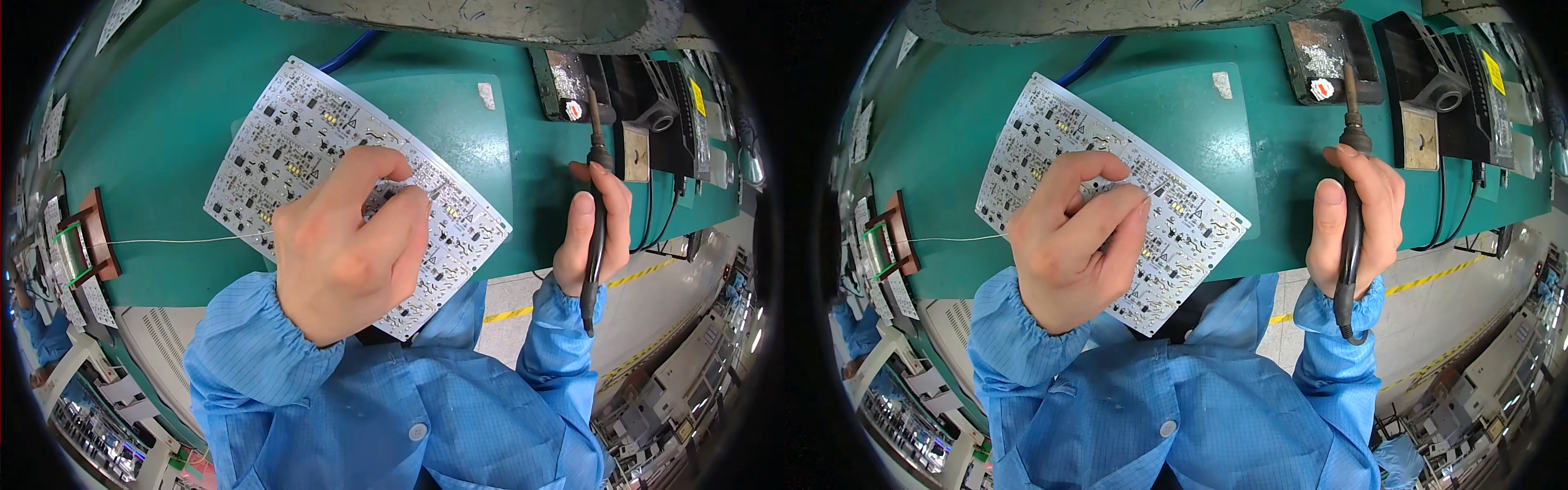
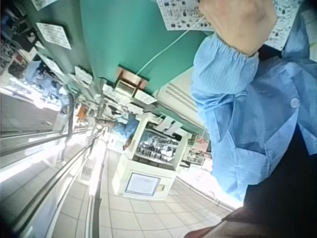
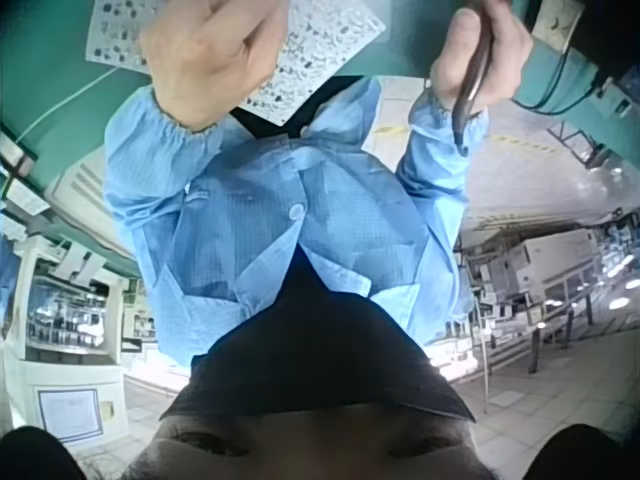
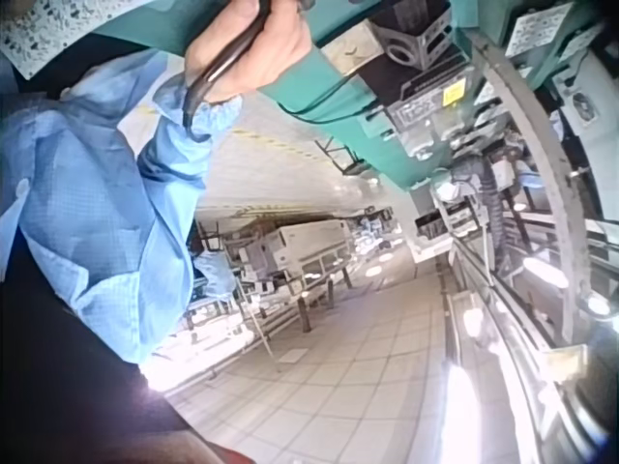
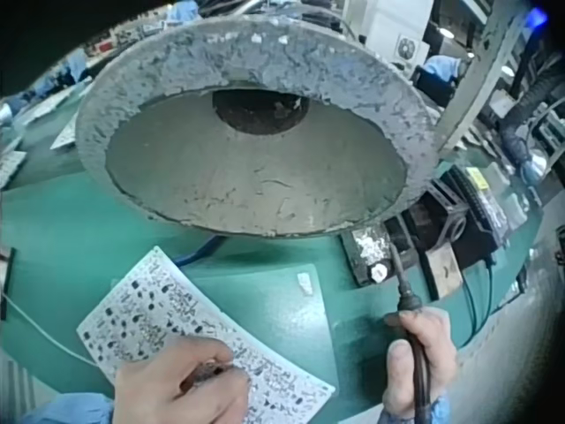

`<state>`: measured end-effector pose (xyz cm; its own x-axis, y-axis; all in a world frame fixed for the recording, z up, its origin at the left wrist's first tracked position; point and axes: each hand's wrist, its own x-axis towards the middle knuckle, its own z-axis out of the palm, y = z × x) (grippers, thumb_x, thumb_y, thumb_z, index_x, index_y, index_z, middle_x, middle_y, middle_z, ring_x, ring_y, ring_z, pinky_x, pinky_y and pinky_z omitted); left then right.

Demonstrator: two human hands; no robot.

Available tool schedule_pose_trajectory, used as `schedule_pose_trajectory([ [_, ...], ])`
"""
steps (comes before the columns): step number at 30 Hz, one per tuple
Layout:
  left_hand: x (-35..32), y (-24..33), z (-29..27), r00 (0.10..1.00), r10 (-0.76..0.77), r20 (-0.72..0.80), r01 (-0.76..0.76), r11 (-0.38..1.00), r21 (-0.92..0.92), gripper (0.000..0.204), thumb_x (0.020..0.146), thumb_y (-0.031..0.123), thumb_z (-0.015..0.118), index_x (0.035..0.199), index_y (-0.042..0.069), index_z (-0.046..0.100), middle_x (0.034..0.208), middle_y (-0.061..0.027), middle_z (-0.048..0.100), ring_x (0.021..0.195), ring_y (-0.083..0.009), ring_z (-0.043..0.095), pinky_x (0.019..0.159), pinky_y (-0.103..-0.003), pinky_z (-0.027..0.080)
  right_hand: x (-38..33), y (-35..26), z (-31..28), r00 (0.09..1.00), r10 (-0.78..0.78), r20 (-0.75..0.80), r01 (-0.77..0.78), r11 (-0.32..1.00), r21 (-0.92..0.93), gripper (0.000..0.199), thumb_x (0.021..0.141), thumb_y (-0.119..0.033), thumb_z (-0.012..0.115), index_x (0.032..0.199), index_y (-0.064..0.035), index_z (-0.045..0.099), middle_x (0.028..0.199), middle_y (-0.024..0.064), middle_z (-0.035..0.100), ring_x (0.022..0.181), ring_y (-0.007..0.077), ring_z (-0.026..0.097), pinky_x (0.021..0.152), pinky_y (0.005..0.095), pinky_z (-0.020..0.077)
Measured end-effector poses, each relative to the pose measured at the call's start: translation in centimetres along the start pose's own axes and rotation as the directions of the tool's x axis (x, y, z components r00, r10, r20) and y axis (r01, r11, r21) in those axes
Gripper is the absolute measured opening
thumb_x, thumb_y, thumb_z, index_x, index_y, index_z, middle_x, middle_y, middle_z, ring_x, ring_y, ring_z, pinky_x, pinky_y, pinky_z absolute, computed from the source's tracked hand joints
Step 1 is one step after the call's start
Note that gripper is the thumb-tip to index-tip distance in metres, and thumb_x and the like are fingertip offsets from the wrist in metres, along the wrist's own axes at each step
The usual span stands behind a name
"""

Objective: Soldering components onto a printed circuit board at a manual assembly station.

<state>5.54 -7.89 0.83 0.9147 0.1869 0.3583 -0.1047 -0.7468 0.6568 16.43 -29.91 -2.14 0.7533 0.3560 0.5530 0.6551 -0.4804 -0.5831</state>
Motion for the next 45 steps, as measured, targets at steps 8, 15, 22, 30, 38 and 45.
schedule_pose_trajectory([
  [8, 0.0, -0.1, 0.1, 0.999, 0.023, -0.031, -0.022, 0.999, 0.038, 0.017, 0.068, -0.006, 0.070, 0.081, 0.004, 0.065, 0.092, -0.0088, 0.061, 0.052, -0.0144, 0.054, 0.042, -0.026, 0.038, -0.3, -0.1, -0.2, 1.000, -0.015, 0.006, 0.015, 1.000, 0.006, 0.029, 0.086, -0.015, 0.060, 0.108, 0.0036, 0.060, 0.093, 0.0169, 0.067, 0.091, 0.0279, 0.058, 0.083, 0.0367, 0.0456],
  [15, 2.3, -3.1, -5.6, 0.993, -0.084, -0.085, 0.114, 0.879, 0.464, 0.041, 0.066, 0.019, 0.083, 0.091, 0.002, 0.057, 0.092, -0.0104, 0.063, 0.069, -0.0149, 0.057, 0.056, -0.028, 0.044, -0.3, -0.6, -0.5, 0.999, 0.008, 0.051, -0.001, 0.992, -0.126, 0.036, 0.084, -0.009, 0.060, 0.118, 0.0031, 0.054, 0.102, 0.0168, 0.063, 0.096, 0.0239, 0.057, 0.089, 0.0352, 0.0437],
  [22, 1.3, -2.0, -6.9, 0.888, -0.459, -0.021, 0.383, 0.715, 0.585, 0.045, 0.066, 0.038, 0.081, 0.078, 0.003, 0.055, 0.052, -0.0072, 0.053, 0.046, -0.0230, 0.055, 0.044, -0.034, 0.041, -4.3, -5.7, 0.8, 0.959, 0.104, 0.263, -0.171, 0.954, 0.245, 0.059, 0.076, 0.004, 0.066, 0.129, -0.0016, 0.040, 0.118, 0.0259, 0.058, 0.092, 0.0190, 0.060, 0.082, 0.0317, 0.0474],
  [30, -1.8, -4.1, -7.9, 0.920, -0.379, -0.097, 0.392, 0.893, 0.221, 0.016, 0.089, 0.013, 0.061, 0.082, -0.001, 0.061, 0.052, -0.0030, 0.050, 0.046, -0.0071, 0.047, 0.044, -0.024, 0.035, -4.5, -5.3, 1.3, 0.975, 0.125, 0.181, -0.176, 0.937, 0.302, 0.060, 0.078, 0.006, 0.065, 0.131, -0.0009, 0.037, 0.124, 0.0279, 0.053, 0.096, 0.0229, 0.061, 0.084, 0.0335, 0.0493],
  [38, -3.5, -4.8, -7.4, 0.852, -0.441, -0.283, 0.478, 0.875, 0.076, 0.016, 0.094, 0.010, 0.055, 0.087, -0.002, 0.064, 0.058, -0.0006, 0.054, 0.053, -0.0034, 0.048, 0.046, -0.020, 0.033, -4.6, -3.8, -0.1, 0.983, 0.126, 0.136, -0.167, 0.923, 0.346, 0.046, 0.089, -0.009, 0.058, 0.131, -0.0002, 0.040, 0.119, 0.0265, 0.055, 0.093, 0.0235, 0.060, 0.088, 0.0381, 0.0448],
  [45, -3.3, 0.4, -4.5, 0.994, -0.085, -0.069, 0.084, 0.996, -0.029, 0.014, 0.071, -0.009, 0.062, 0.083, -0.001, 0.062, 0.072, -0.0091, 0.058, 0.057, -0.0124, 0.054, 0.048, -0.024, 0.041, -4.7, -3.4, -2.5, 0.987, 0.116, 0.110, -0.152, 0.892, 0.426, 0.047, 0.091, -0.037, 0.052, 0.116, 0.0020, 0.055, 0.101, 0.0197, 0.056, 0.075, 0.0215, 0.050, 0.081, 0.0385, 0.0415],
])
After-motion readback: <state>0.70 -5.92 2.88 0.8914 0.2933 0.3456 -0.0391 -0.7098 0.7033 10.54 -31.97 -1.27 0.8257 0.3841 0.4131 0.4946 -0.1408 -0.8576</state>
